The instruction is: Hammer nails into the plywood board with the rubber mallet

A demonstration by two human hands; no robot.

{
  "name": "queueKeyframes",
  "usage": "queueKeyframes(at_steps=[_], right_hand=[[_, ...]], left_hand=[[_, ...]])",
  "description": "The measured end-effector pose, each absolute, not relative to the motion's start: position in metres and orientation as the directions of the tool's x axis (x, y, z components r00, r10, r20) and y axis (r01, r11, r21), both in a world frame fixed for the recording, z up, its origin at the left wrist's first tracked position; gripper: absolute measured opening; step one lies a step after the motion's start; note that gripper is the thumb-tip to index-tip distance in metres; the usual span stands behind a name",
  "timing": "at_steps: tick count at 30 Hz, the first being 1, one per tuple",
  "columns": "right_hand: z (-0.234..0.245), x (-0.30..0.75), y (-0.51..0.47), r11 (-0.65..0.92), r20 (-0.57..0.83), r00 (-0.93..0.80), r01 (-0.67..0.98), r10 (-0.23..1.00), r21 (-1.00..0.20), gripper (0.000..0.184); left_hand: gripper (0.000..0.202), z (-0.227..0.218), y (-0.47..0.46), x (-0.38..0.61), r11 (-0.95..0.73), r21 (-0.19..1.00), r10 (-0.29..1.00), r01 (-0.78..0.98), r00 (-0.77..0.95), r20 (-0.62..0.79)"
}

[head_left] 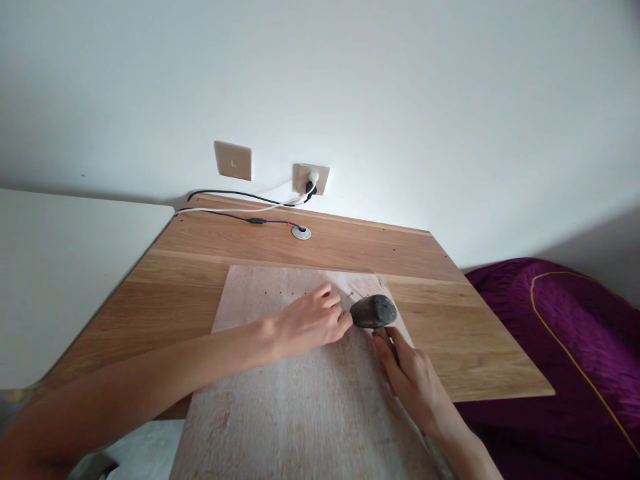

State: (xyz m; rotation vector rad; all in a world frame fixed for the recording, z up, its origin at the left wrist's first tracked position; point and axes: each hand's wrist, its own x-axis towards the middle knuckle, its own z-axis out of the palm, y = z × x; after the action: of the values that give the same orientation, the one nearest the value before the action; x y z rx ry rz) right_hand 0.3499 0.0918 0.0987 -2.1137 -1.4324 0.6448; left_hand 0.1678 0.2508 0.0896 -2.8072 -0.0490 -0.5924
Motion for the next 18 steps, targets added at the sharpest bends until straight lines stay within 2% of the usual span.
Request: queueKeyframes(at_steps=[3, 6, 9, 11, 13, 15, 18], right_hand=[[0.098, 0.350, 0.092, -0.312, -0.095, 0.332, 0.699, 0.939, -0.643, 0.040], [0.099, 0.350, 0.092, -0.306, -0.079, 0.335, 0.708, 0.939, -0.637, 0.041], [0.101, 0.350, 0.092, -0.309, -0.086, 0.333, 0.710, 0.939, -0.633, 0.043], [0.101, 0.351, 0.092, -0.310, -0.088, 0.333, 0.708, 0.939, -0.634, 0.043], [0.101, 0.351, 0.091, -0.304, -0.082, 0.330, 0.705, 0.940, -0.640, 0.041], [0.100, 0.352, 0.091, -0.303, -0.085, 0.328, 0.701, 0.941, -0.645, 0.041], [0.099, 0.352, 0.091, -0.306, -0.097, 0.322, 0.701, 0.942, -0.644, 0.039]], left_hand=[[0.009, 0.091, 0.249, 0.170, -0.968, -0.237, -0.021, 0.084, 0.913, 0.408], [0.011, 0.096, 0.263, 0.166, -0.993, -0.086, 0.042, 0.082, 0.919, 0.391], [0.018, 0.098, 0.287, 0.153, -0.964, 0.229, 0.223, 0.138, 0.888, 0.401], [0.018, 0.095, 0.303, 0.143, -0.852, 0.495, 0.389, 0.170, 0.837, 0.384], [0.013, 0.090, 0.314, 0.134, -0.720, 0.674, 0.511, 0.164, 0.782, 0.355], [0.010, 0.082, 0.319, 0.129, -0.647, 0.746, 0.573, 0.156, 0.745, 0.341], [0.012, 0.071, 0.317, 0.127, -0.642, 0.751, 0.577, 0.153, 0.742, 0.342]])
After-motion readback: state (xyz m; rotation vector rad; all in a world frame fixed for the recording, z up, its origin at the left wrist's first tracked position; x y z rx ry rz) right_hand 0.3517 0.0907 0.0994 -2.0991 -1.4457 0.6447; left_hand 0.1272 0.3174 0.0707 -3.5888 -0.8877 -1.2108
